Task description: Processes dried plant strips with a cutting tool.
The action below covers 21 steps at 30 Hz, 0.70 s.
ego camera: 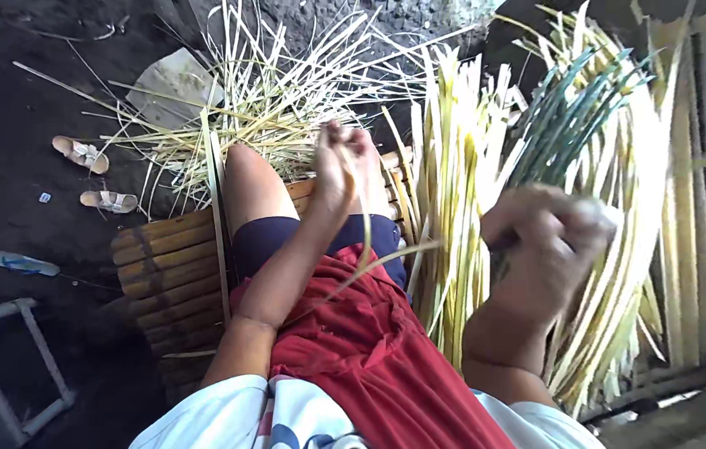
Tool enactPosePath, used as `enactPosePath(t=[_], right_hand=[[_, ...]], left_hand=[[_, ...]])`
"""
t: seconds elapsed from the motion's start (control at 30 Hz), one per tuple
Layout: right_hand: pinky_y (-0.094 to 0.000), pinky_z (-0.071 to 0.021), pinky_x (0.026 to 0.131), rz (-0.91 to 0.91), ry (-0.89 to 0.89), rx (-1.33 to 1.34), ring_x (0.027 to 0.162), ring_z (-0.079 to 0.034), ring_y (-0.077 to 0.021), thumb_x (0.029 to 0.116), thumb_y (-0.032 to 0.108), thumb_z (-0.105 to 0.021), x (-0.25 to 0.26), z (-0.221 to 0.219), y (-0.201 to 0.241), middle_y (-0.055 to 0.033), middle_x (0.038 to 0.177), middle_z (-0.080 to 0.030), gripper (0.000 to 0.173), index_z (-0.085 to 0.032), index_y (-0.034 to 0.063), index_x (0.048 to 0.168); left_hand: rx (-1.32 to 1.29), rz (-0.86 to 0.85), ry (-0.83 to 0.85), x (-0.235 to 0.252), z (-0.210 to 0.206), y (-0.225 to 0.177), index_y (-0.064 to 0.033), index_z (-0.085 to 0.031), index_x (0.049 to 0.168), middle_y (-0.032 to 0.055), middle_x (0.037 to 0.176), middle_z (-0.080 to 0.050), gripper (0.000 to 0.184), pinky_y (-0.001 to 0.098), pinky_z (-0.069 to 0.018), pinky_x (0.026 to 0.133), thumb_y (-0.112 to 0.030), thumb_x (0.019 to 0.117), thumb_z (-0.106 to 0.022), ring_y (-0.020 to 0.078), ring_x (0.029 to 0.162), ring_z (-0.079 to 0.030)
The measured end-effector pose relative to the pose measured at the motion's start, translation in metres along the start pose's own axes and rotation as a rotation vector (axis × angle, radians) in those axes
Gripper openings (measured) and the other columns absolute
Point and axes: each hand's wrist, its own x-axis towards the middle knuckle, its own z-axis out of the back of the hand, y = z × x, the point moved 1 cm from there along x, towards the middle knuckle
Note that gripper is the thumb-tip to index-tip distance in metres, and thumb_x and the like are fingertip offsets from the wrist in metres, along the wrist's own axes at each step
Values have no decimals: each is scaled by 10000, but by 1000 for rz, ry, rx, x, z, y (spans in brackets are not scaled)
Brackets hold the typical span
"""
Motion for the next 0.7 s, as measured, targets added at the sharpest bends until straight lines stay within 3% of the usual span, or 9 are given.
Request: enactPosePath(t=[0.07, 0.13, 0.2, 0.3, 0.47, 0.53, 0.6, 0.63, 0.7], right_hand=[[-209, -540, 568, -96, -156, -226, 595, -605, -2, 1043, 310, -584, 22, -4, -11, 56, 719, -627, 286, -644, 70, 898], [-177, -533, 618, -209, -275, -176, 611, -591, 23, 1090, 283, -459, 37, -7, -13, 107, 732, -603, 240, -574, 119, 957], [-200, -520, 536, -241, -207, -124, 554, -569, -12, 1100, 279, -444, 28, -27, -12, 73, 695, -591, 278, -583, 120, 918], [-217, -483, 452, -174, 113, -82, 504, -547, -30, 1041, 272, -579, -2, -65, -16, 26, 643, -584, 281, -641, 71, 854], [-204, -498, 580, -78, 170, 376, 633, -598, -18, 1041, 420, -535, -31, -21, 4, 108, 708, -639, 353, -700, 220, 801], [-190, -508, 519, -107, 106, 78, 570, -583, 8, 1036, 447, -542, -14, -21, -2, 115, 657, -608, 375, -648, 215, 761], [-263, -507, 493, -191, -8, -244, 531, -584, -55, 1045, 438, -546, 8, -22, -18, 20, 657, -613, 429, -650, 84, 826], [-258, -514, 494, -253, -84, -246, 521, -577, -64, 1065, 400, -522, 15, -19, -26, 17, 669, -615, 390, -648, 81, 879], [-214, -518, 495, -324, -178, -148, 508, -565, -36, 1101, 371, -431, 23, -25, -26, 68, 671, -594, 314, -596, 151, 948]], left_hand=[[85, 137, 450, -26, -3, 22, -231, -584, 917, -68, 748, -628, 477, 291, -552, 780, -407, 1109, -184, 88, 774, -643], [111, 248, 563, -56, -15, 28, -211, -555, 796, -66, 671, -564, 471, 268, -531, 713, -295, 1110, -213, 78, 669, -586], [89, 213, 418, -65, -22, 24, -194, -512, 766, -73, 617, -503, 475, 217, -494, 643, -249, 1124, -205, 57, 589, -529], [69, 94, 145, -41, -20, 16, -191, -484, 796, -96, 577, -480, 457, 169, -467, 545, -266, 1131, -181, 16, 517, -502], [15, -84, -284, 14, 20, -33, -204, -456, 815, -77, 590, -477, 416, 229, -480, 578, -299, 1125, -195, 68, 545, -521], [78, -61, -105, 10, 21, -22, -206, -503, 880, -75, 666, -541, 428, 229, -509, 644, -366, 1131, -195, 65, 639, -576], [163, 50, 320, -16, 20, 5, -176, -554, 1074, -60, 781, -611, 372, 246, -537, 712, -341, 1113, -223, 67, 744, -619], [152, 139, 464, -34, 18, 14, -156, -580, 1076, -38, 775, -597, 358, 258, -516, 706, -339, 1108, -274, 81, 731, -597], [163, 246, 385, -68, 2, 16, -178, -545, 870, -65, 644, -499, 421, 225, -484, 633, -289, 1126, -229, 63, 603, -526]])
